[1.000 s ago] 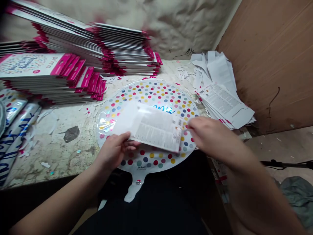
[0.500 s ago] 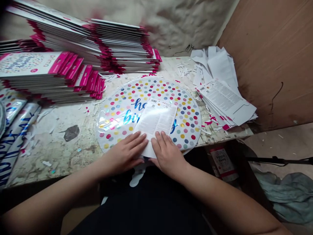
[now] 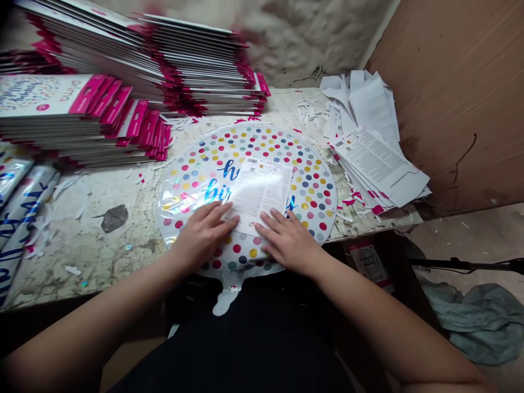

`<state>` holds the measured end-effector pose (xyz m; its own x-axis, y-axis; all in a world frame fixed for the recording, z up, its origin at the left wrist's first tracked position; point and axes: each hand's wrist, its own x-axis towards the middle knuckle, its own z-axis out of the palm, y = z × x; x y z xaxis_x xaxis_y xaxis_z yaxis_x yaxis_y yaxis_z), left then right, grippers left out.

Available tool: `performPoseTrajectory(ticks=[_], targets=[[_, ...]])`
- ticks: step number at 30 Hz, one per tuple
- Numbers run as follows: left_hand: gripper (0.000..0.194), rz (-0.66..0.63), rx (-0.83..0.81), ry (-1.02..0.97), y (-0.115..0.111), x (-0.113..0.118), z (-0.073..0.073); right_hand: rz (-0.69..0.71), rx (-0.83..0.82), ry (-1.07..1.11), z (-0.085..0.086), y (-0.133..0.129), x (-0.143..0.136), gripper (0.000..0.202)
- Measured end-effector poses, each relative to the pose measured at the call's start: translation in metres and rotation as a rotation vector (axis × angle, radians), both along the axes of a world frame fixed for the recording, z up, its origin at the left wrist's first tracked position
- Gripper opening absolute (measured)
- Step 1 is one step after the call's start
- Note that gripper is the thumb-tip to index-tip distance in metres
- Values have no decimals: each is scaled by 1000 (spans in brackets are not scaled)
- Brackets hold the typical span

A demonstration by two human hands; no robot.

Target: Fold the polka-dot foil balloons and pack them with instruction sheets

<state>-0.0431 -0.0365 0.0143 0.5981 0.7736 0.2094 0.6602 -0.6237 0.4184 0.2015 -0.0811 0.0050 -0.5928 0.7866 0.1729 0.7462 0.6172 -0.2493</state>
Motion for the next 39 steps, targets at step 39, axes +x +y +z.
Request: performPoseTrajectory(ticks=[39], targets=[[63, 248, -669, -578, -17, 4, 69, -353, 163, 76, 78, 6, 58, 30]])
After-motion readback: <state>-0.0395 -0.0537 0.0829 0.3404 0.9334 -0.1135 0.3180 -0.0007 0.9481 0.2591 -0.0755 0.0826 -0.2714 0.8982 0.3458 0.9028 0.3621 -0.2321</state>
